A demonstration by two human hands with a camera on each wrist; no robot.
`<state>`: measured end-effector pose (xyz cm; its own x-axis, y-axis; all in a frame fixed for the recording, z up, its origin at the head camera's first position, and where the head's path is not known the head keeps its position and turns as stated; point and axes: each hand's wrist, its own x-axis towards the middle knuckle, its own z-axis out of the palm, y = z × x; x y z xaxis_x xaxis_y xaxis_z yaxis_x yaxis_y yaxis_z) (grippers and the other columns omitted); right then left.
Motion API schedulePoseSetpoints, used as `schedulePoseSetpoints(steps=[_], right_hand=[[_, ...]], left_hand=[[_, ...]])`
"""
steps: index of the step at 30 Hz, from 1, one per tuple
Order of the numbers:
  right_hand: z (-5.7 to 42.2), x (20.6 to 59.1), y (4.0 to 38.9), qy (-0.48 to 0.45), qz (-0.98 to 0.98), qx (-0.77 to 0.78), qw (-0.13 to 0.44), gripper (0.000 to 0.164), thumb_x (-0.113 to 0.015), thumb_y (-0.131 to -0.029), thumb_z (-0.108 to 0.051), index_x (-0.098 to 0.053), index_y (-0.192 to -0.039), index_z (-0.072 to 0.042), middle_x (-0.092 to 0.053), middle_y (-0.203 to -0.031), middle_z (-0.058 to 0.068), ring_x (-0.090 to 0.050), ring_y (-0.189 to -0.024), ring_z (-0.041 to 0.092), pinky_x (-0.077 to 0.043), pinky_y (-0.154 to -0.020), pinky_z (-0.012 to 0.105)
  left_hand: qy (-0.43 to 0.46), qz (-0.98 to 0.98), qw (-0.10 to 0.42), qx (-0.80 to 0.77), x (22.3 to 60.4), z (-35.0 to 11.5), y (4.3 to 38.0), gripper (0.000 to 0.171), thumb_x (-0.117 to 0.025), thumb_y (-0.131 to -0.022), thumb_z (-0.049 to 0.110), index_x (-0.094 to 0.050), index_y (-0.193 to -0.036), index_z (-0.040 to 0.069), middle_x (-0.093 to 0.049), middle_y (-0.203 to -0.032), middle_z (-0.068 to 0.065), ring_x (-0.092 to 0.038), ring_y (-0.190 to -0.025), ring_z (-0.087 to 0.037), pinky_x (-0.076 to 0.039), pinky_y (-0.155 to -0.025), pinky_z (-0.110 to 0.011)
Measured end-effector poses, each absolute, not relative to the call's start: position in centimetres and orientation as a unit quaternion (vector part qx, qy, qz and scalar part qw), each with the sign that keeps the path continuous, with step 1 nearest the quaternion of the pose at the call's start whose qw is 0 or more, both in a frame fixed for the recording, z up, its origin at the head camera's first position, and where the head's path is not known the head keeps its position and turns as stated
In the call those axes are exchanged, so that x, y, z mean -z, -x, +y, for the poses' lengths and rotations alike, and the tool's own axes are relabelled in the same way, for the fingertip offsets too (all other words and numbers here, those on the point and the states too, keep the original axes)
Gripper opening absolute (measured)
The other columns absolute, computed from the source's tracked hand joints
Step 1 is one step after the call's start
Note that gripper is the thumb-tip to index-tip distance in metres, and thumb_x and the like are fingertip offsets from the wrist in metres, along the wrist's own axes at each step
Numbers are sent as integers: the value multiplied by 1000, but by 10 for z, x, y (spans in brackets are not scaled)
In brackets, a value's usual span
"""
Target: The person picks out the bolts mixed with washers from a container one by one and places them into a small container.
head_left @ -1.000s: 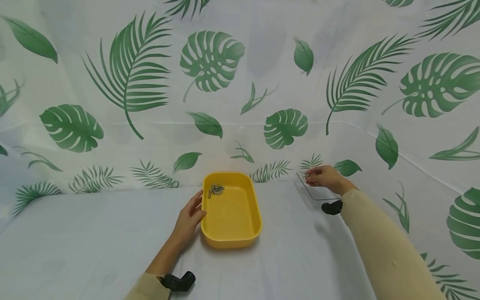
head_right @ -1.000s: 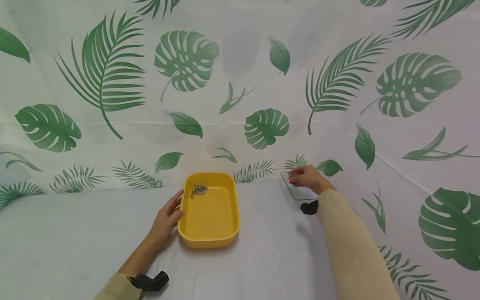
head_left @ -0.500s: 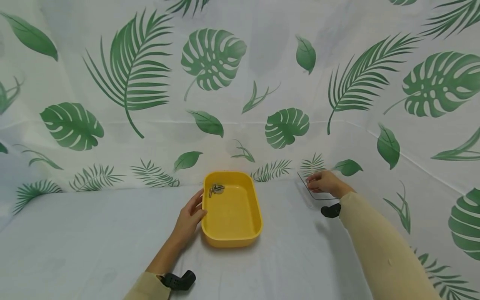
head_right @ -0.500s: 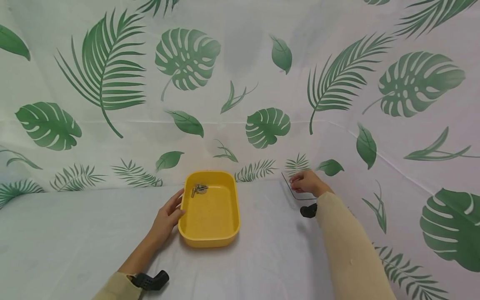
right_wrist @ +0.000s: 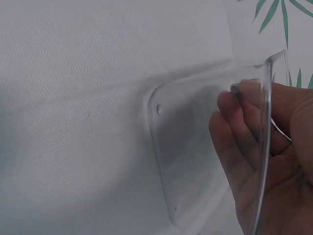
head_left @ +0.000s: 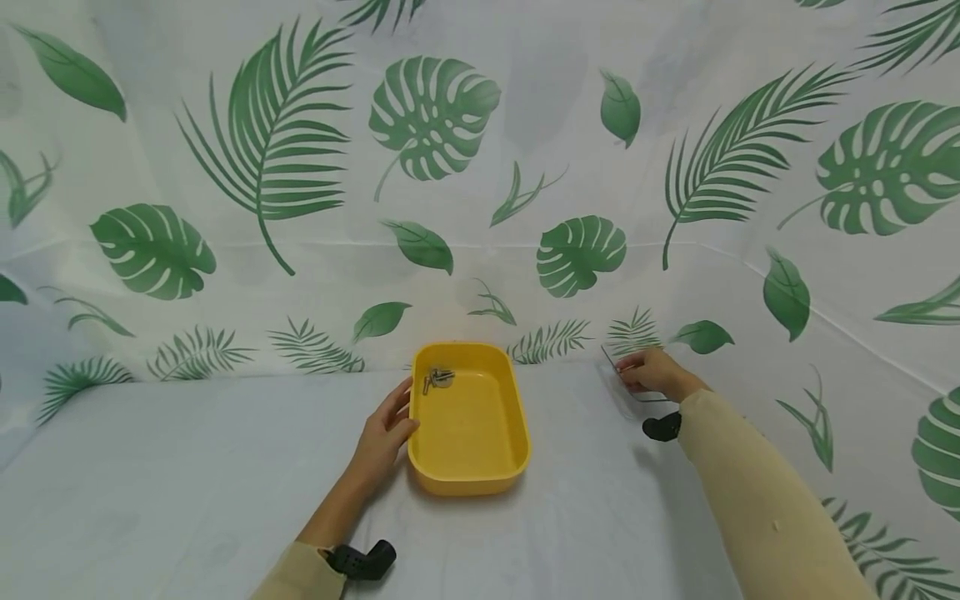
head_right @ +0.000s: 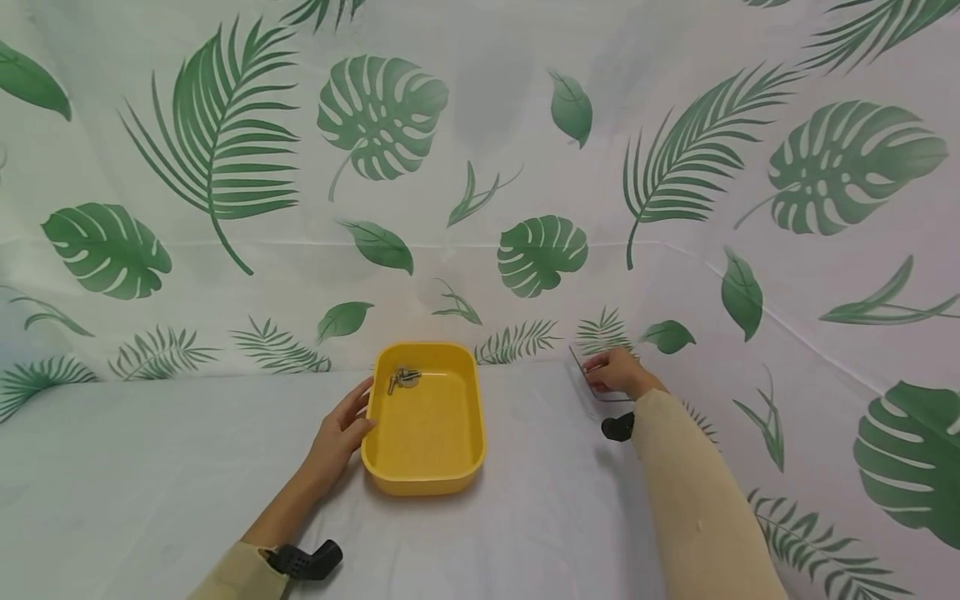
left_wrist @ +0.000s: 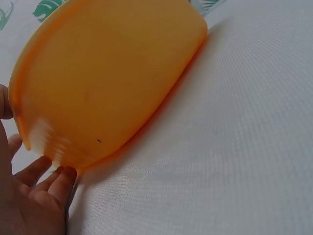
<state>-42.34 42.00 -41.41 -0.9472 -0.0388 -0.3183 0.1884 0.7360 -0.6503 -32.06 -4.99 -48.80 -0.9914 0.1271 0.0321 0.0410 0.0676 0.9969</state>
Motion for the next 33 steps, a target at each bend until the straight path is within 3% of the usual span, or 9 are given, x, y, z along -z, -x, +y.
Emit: schedulePoseSetpoints(steps=[5, 12, 33], right_hand=[[419, 415, 422, -39, 919, 356, 162, 42, -59, -98, -9, -55, -133, 12, -65, -119, 19, -62, -87, 8, -59, -78, 23], [414, 418, 422, -54, 931, 328, 149, 38, -58, -94, -6, -60, -128, 12, -66, -96, 8, -58, -79, 13, -53, -68, 24], [417, 430, 431, -52, 944, 285, 160, 38, -56, -96, -11, -61, -129, 9, -66, -112, 17, -60, -88, 17, -54, -70, 24]], left_hand=[[-61, 731, 30, -679, 488, -50, 321, 65, -51, -97, 12, -34, -157, 30, -39, -162, -11, -41, -149, -33, -40, -118, -49], [-62, 731, 28, -679, 489, -49, 321, 65, -50, -97, 10, -35, -158, 28, -39, -162, -12, -42, -148, -33, -41, -117, -49], [-62, 734, 22, -676, 488, -48, 320, 66, -50, -96, 10, -34, -158, 27, -40, -162, -12, -42, -148, -33, -41, -118, -49]])
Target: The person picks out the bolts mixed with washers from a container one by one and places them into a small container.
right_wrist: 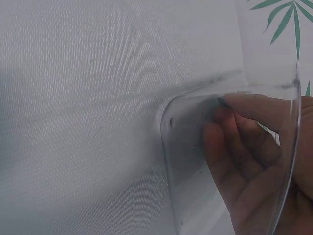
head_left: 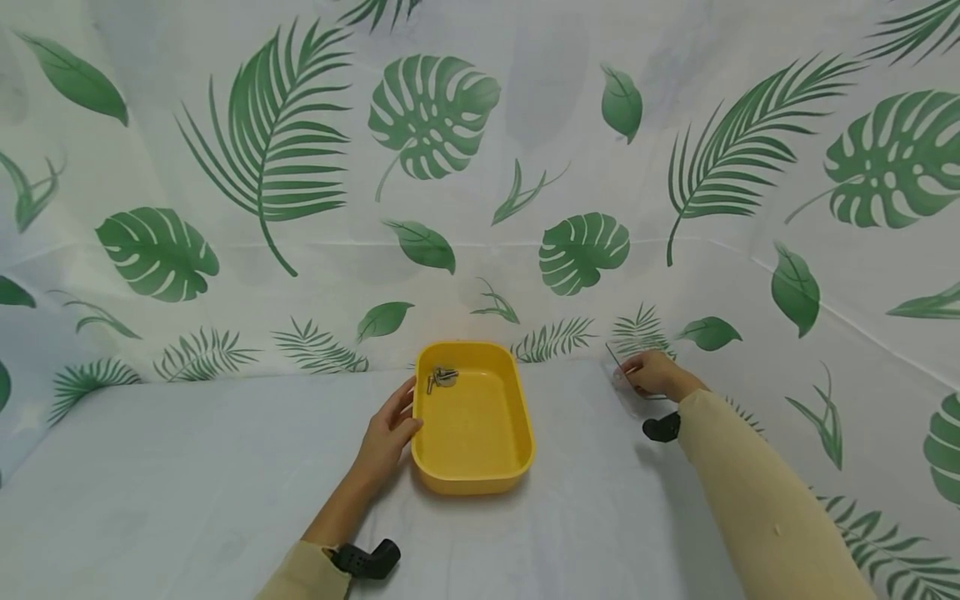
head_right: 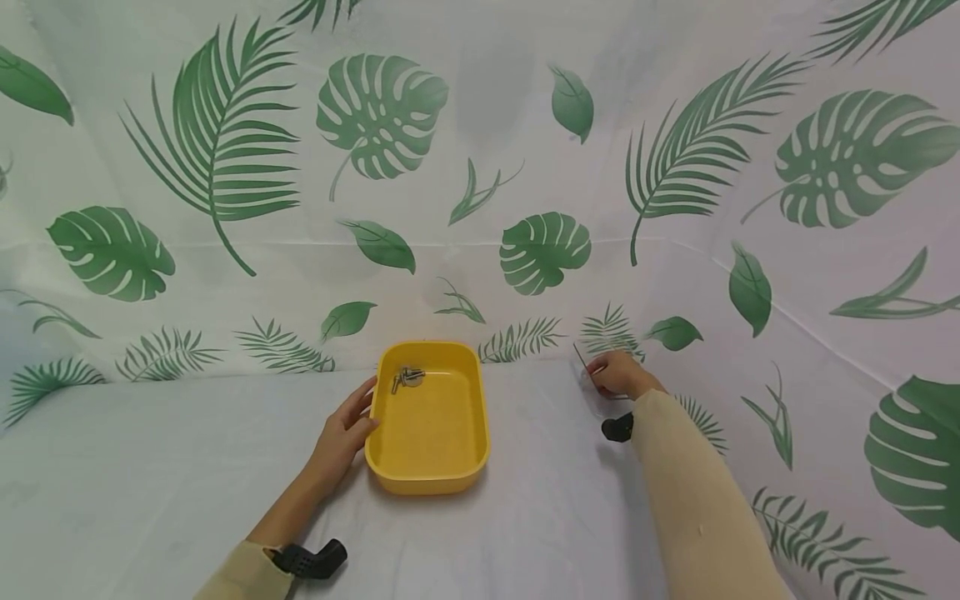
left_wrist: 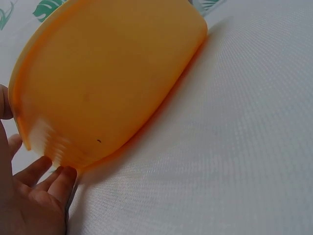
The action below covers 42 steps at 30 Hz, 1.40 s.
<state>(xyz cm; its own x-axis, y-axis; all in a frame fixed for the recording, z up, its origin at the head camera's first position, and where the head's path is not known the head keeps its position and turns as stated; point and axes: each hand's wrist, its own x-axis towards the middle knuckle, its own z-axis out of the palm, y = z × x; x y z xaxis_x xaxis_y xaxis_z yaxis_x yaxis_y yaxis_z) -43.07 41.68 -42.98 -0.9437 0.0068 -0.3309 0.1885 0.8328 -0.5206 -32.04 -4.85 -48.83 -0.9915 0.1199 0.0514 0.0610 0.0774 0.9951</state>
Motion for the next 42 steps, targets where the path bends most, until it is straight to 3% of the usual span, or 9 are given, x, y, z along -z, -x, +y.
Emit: schedulePoseSetpoints(steps=[17, 25, 42], right_hand=[[416, 427, 430, -52, 946, 275, 166, 39, -54, -96, -9, -60, -130, 10, -65, -115, 19, -59, -91, 20, -53, -73, 24], [417, 421, 429, -35, 940, 286, 183, 39, -59, -98, -12, -60, -129, 12, -66, -121, 24, -64, -97, 22, -60, -83, 33], [413, 380, 414, 8, 933, 310, 184, 40, -60, -98, -8, -57, -133, 13, -64, -128, 29, -67, -111, 34, -60, -96, 44]], left_hand=[[-69, 731, 22, -679, 488, -49, 321, 65, -50, -97, 9, -35, -158, 26, -40, -161, -12, -43, -148, -33, -41, -118, -50], [-66, 730, 23, -680, 487, -49, 320, 65, -50, -96, 9, -36, -157, 27, -42, -160, -12, -44, -147, -33, -41, -117, -49], [-78, 732, 16, -676, 489, -50, 320, 66, -50, -97, 8, -33, -159, 24, -38, -162, -15, -42, -148, -35, -39, -118, -51]])
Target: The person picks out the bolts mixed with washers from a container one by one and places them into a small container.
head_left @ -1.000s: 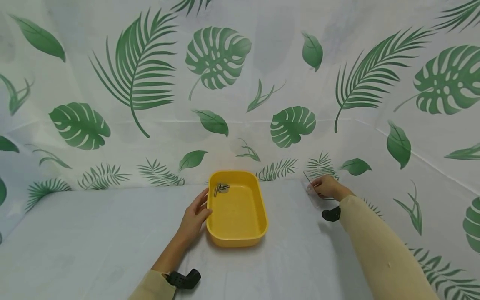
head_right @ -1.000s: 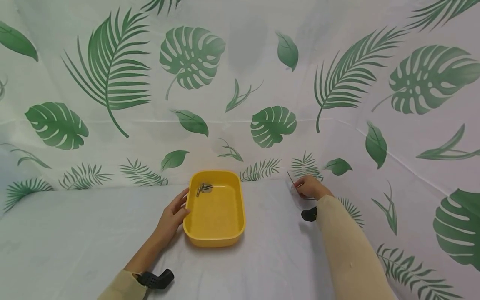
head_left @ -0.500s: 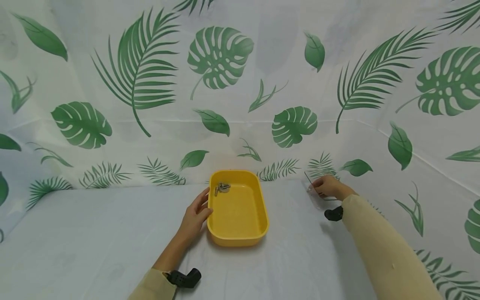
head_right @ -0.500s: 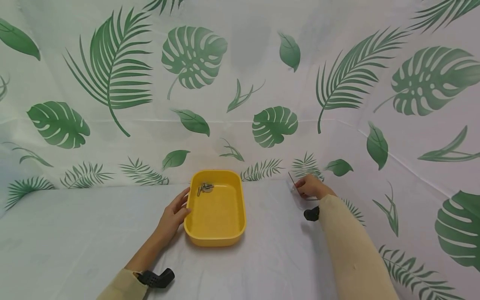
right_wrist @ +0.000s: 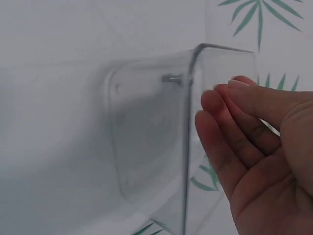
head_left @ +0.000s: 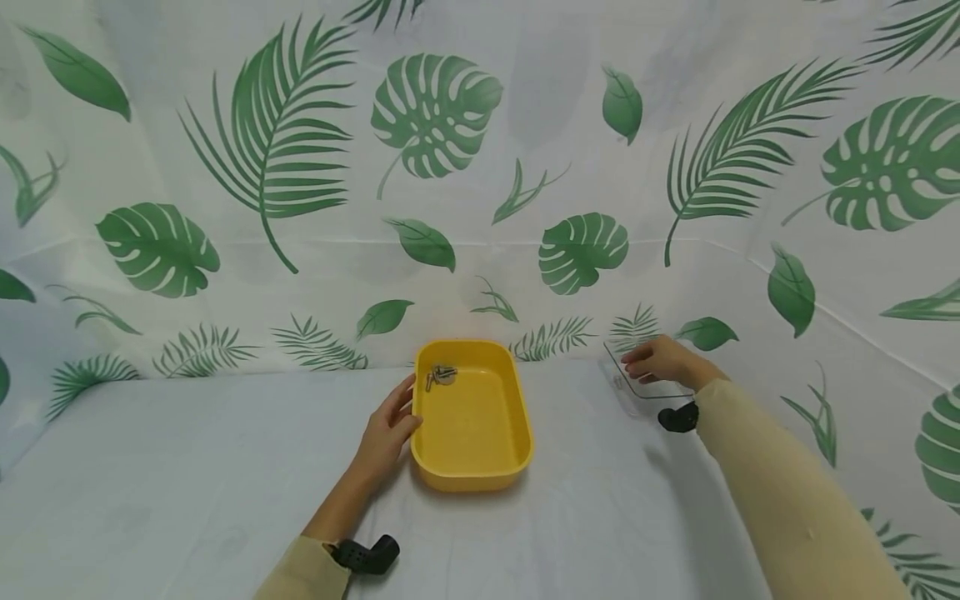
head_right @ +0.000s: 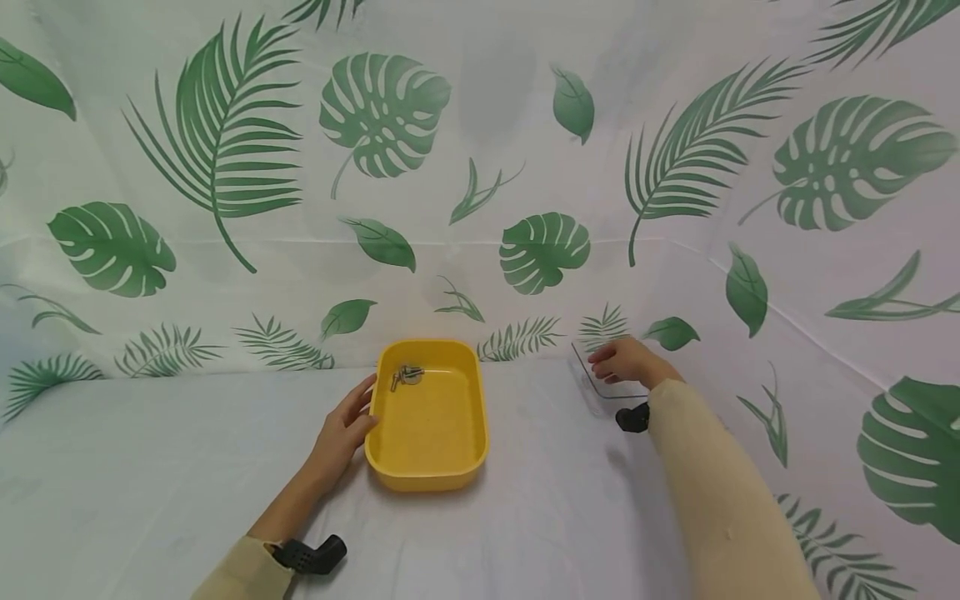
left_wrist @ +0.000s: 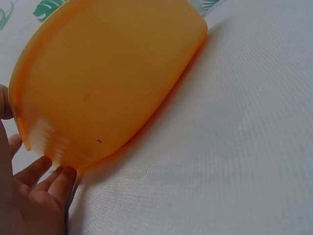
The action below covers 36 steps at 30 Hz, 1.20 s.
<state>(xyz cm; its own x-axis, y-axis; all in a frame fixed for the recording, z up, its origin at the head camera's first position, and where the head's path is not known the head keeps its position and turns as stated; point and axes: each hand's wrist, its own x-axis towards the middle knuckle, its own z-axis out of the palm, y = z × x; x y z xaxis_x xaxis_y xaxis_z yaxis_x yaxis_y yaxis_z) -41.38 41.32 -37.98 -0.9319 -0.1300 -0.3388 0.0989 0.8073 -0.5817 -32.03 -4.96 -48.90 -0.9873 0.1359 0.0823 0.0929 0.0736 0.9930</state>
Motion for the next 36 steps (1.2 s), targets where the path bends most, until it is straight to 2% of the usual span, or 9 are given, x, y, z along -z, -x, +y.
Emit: schedulePoseSetpoints(steps=[4, 11, 15, 23, 28, 36], right_hand=[[412, 372, 413, 25, 932, 317, 176, 42, -59, -100, -11, -55, -136, 11, -61, -132, 31, -65, -116, 38, -59, -98, 44], [403, 356, 411, 71, 921, 341, 171, 44, -57, -101, -11, -52, -139, 11, -56, -138, 32, -64, -121, 36, -57, -102, 44], [392, 344, 406, 84, 915, 356, 173, 45, -57, -101, -12, -51, -140, 10, -55, -141, 31, -61, -126, 39, -55, -105, 45], [367, 334, 395, 112, 900, 388, 165, 42, -61, -100, -18, -57, -138, -1, -59, -140, 19, -62, -125, 33, -55, -105, 42], [345, 333, 393, 125, 885, 412, 178, 42, -61, -100, -17, -56, -138, 0, -57, -140, 20, -60, -126, 37, -57, -103, 40], [310, 325, 391, 147, 867, 435, 192, 44, -58, -102, -17, -53, -141, 3, -58, -141, 23, -64, -125, 30, -58, -101, 35]], left_hand=[[-79, 733, 16, -676, 489, -51, 319, 66, -50, -97, 9, -33, -159, 25, -39, -162, -15, -41, -148, -35, -39, -118, -50], [-92, 722, 12, -686, 492, -54, 321, 67, -50, -96, 5, -33, -159, 20, -40, -160, -19, -42, -147, -36, -41, -118, -51], [-92, 720, 16, -688, 494, -54, 322, 67, -50, -96, 5, -33, -159, 22, -40, -160, -17, -41, -148, -35, -41, -118, -50], [-93, 716, 27, -692, 493, -52, 323, 66, -49, -97, 7, -33, -159, 23, -39, -161, -16, -40, -149, -35, -42, -118, -50], [-91, 716, 25, -692, 493, -50, 323, 66, -49, -97, 6, -34, -159, 22, -40, -160, -17, -41, -148, -35, -42, -117, -50], [-92, 719, 17, -688, 490, -51, 320, 67, -50, -96, 7, -33, -159, 21, -39, -161, -18, -41, -148, -36, -40, -119, -50]])
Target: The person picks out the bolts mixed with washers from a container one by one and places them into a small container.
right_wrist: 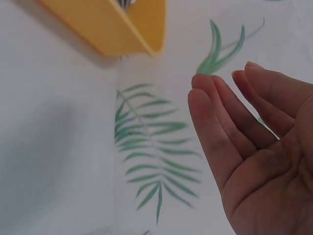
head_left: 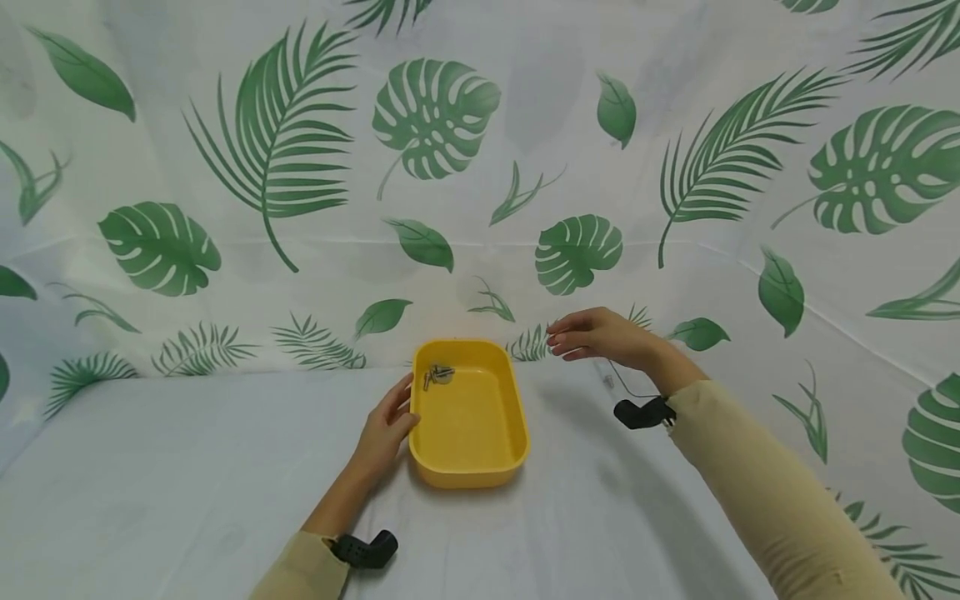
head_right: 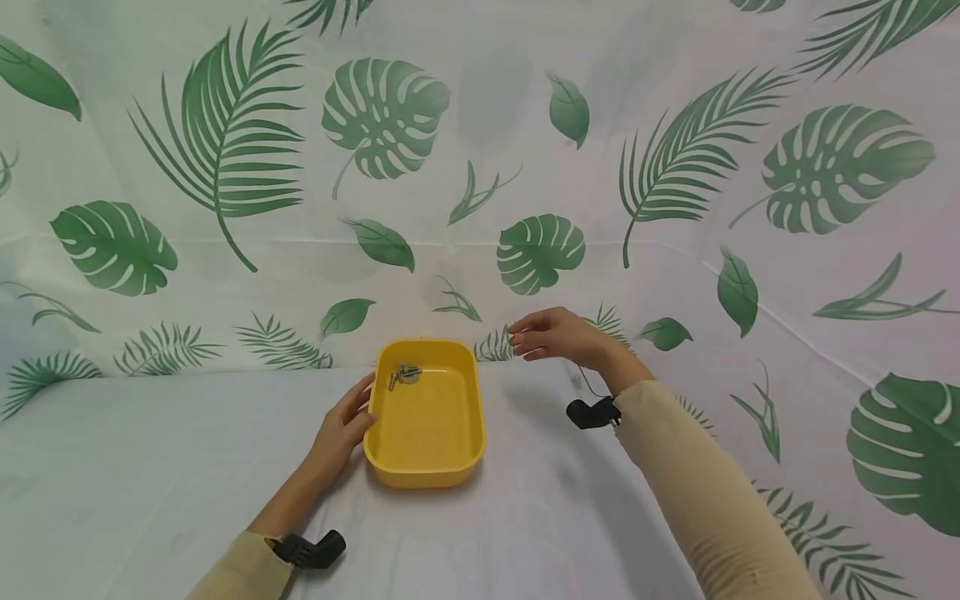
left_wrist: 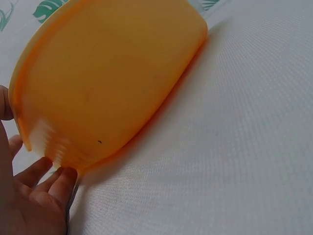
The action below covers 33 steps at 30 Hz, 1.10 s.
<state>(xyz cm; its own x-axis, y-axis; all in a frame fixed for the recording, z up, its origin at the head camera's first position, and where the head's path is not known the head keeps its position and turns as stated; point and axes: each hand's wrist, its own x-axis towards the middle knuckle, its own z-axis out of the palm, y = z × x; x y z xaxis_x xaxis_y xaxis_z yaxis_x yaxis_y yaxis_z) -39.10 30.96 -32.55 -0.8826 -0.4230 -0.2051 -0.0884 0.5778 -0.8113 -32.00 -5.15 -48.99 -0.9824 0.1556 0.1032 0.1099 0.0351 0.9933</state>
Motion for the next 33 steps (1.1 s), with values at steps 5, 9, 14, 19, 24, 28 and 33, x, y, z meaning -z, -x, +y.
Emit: schedulePoseSetpoints(steps=[5, 9, 14, 19, 24, 28, 33], right_hand=[[292, 325, 391, 158, 852, 455, 205, 45, -58, -102, -15, -51, -142, 5, -58, -142, 23, -65, -124, 29, -57, -101, 35], [275, 327, 391, 170, 842, 467, 211, 45, -59, -101, -15, -52, -141, 5, -57, -142, 26, -65, -123, 30, -57, -101, 36], [254, 333, 390, 175, 836, 476, 212, 41, -60, -100, -14, -56, -139, 1, -57, -143, 26, -66, -123, 29, -57, -102, 37], [236, 341, 391, 171, 829, 485, 221, 40, -60, -100, -13, -57, -138, 0, -57, -143, 24, -67, -122, 28, -57, -102, 37], [220, 351, 393, 169, 817, 500, 231, 44, -59, -100, -13, -54, -141, 5, -56, -143, 26, -66, -123, 30, -57, -102, 36], [208, 360, 394, 166, 811, 509, 235, 45, -59, -100, -12, -53, -141, 5, -58, -141, 26, -66, -122, 31, -57, -101, 36], [193, 372, 393, 160, 806, 516, 242, 43, -59, -101, -14, -55, -139, 5, -59, -140, 26, -66, -123, 32, -57, -103, 38]], left_hand=[[-93, 722, 18, -685, 490, -52, 320, 67, -50, -96, 7, -33, -159, 20, -38, -161, -19, -40, -149, -36, -39, -119, -50], [-92, 722, 20, -685, 490, -53, 321, 67, -50, -96, 7, -33, -159, 20, -38, -161, -18, -40, -149, -36, -40, -119, -50], [-91, 719, 22, -688, 490, -53, 322, 67, -50, -96, 7, -33, -159, 21, -39, -161, -17, -40, -149, -36, -41, -118, -50], [-93, 720, 23, -687, 490, -52, 322, 67, -50, -96, 7, -33, -159, 21, -39, -161, -18, -40, -149, -36, -41, -118, -50], [-91, 721, 20, -687, 490, -51, 322, 68, -51, -95, 6, -33, -159, 21, -39, -161, -18, -40, -149, -35, -40, -119, -50], [-92, 721, 21, -687, 490, -51, 321, 68, -50, -95, 7, -33, -159, 21, -39, -161, -18, -40, -149, -36, -40, -119, -50], [-88, 721, 23, -687, 490, -50, 322, 68, -50, -95, 8, -33, -159, 22, -39, -161, -16, -41, -148, -35, -41, -118, -49]])
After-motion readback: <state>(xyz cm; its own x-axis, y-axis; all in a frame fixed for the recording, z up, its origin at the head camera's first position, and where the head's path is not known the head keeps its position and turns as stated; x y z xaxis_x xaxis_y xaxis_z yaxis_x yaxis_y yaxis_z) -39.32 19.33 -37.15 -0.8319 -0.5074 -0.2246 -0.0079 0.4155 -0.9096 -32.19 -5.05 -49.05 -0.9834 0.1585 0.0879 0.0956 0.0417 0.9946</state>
